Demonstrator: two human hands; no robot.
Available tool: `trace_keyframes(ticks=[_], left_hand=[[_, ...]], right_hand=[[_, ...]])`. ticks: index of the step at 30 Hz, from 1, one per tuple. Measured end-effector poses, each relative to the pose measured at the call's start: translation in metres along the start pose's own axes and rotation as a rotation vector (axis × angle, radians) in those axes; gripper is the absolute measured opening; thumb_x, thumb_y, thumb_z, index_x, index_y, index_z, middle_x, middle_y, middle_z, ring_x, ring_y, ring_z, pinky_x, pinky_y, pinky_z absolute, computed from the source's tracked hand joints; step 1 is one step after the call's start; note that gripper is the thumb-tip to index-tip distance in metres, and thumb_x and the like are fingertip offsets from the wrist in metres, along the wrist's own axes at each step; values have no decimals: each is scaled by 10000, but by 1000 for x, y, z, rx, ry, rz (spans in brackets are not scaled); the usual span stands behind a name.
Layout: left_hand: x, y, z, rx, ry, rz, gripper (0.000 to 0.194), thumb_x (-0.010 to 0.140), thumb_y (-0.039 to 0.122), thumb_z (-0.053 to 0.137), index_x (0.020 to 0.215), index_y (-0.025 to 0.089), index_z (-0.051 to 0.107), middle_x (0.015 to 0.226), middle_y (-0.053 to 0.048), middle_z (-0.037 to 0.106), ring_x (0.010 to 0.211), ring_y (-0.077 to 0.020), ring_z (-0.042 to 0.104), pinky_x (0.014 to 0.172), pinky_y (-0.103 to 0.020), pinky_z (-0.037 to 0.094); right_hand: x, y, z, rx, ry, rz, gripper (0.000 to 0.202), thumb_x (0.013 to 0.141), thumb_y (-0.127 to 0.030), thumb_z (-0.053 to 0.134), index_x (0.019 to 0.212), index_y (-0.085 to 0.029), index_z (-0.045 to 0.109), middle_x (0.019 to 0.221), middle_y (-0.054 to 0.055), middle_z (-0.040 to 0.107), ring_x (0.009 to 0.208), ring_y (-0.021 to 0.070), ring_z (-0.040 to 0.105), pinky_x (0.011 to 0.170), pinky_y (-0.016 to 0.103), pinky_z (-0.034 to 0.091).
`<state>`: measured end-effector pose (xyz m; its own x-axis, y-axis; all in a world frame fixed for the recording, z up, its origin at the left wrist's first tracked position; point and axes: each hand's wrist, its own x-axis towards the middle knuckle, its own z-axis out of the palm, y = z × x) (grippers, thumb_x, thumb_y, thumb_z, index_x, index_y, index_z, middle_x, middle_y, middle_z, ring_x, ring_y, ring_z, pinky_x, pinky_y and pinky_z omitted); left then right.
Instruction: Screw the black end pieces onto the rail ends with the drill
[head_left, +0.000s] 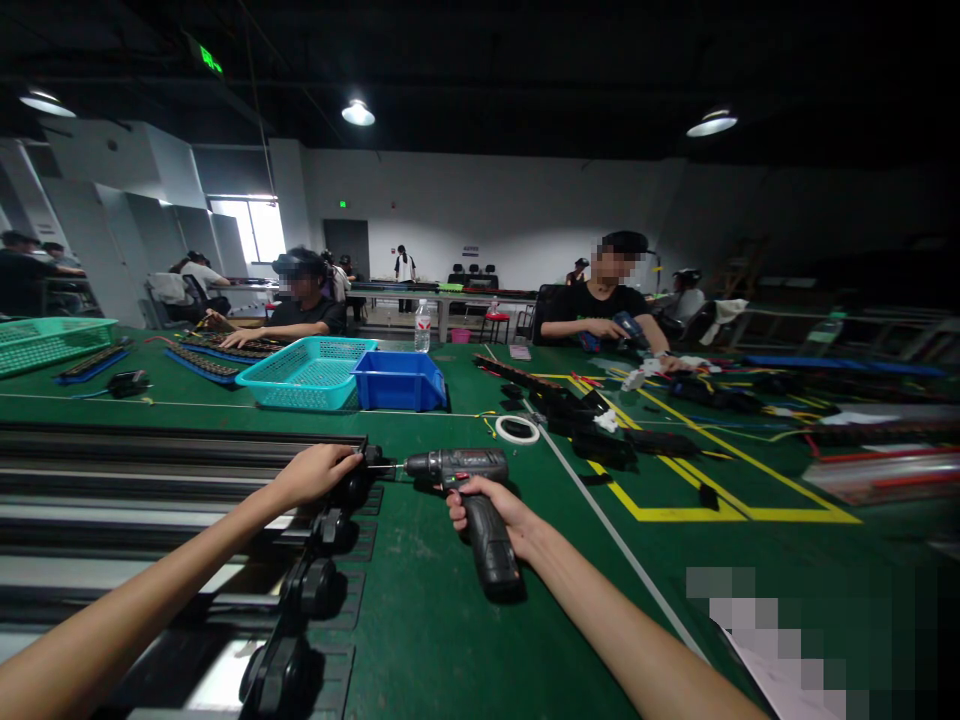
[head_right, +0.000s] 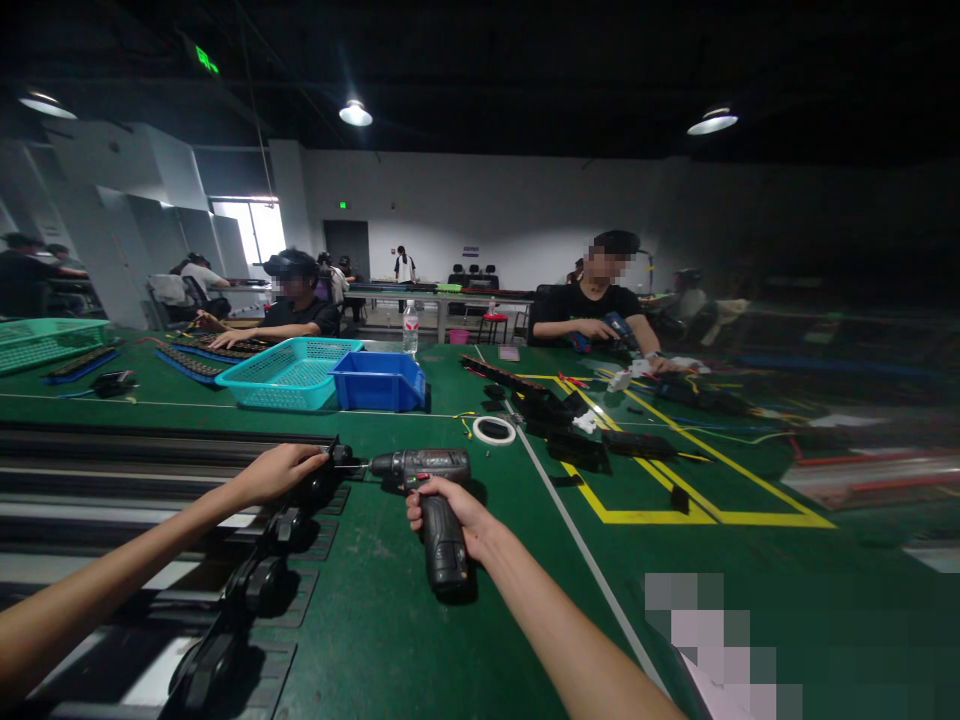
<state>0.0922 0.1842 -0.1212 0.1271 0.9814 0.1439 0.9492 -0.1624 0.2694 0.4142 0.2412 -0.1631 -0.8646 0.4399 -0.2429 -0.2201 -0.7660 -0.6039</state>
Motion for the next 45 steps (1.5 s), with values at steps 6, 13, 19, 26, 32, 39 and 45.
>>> trace_keyframes(ticks=[6, 13, 19, 26, 32, 39, 45], left_hand=[[0, 2, -2, -15, -15, -26, 490, 926, 509, 283, 791, 195, 635, 785, -49, 663, 758, -195, 604, 632, -237, 322], [2, 0, 0, 5, -20, -21, 492, 912, 529, 296, 811, 206, 652, 782, -45, 674, 754, -191, 614, 642, -231, 337], [4, 1, -2, 35, -20, -108, 473, 831, 576, 416, 995, 227, 691, 822, -64, 702, 801, -223, 637, 640, -242, 360], [14, 6, 3, 113, -37, -270, 447, 776, 568, 449, 855, 218, 715, 758, -84, 689, 700, -223, 627, 576, -243, 349], [11, 8, 7, 88, 2, -218, 392, 791, 516, 443, 858, 233, 706, 730, -60, 680, 686, -202, 619, 564, -232, 329], [11, 8, 8, 77, 17, -204, 372, 792, 489, 453, 784, 198, 685, 684, -57, 655, 634, -181, 598, 546, -231, 301], [8, 11, 6, 71, 31, -198, 375, 800, 492, 461, 819, 197, 692, 716, -66, 668, 683, -189, 613, 584, -230, 325]], right_hand=[[0, 0, 1, -18, 37, -4, 151, 762, -196, 573, 857, -91, 523, 743, 37, 531, 651, 97, 530, 621, 199, 469], [2, 1, -2, -40, 41, 21, 168, 749, -203, 594, 857, -87, 540, 855, 77, 583, 748, 114, 576, 653, 197, 490], [-2, 1, 5, -128, 46, -10, 150, 751, -220, 603, 804, -96, 537, 940, 117, 614, 803, 136, 614, 675, 221, 517], [-2, 3, 4, -145, 44, -16, 187, 747, -250, 615, 810, -89, 544, 982, 124, 609, 829, 143, 628, 725, 230, 518], [-3, 4, 2, -147, 32, -30, 177, 738, -243, 609, 799, -95, 535, 979, 131, 612, 852, 150, 629, 746, 240, 518], [-6, 7, 0, -119, 29, -53, 218, 732, -263, 569, 837, -72, 558, 969, 156, 621, 824, 157, 623, 772, 242, 501], [-17, 6, -1, -151, 45, -109, 254, 717, -291, 540, 850, -79, 582, 871, 114, 620, 735, 138, 591, 613, 202, 464]])
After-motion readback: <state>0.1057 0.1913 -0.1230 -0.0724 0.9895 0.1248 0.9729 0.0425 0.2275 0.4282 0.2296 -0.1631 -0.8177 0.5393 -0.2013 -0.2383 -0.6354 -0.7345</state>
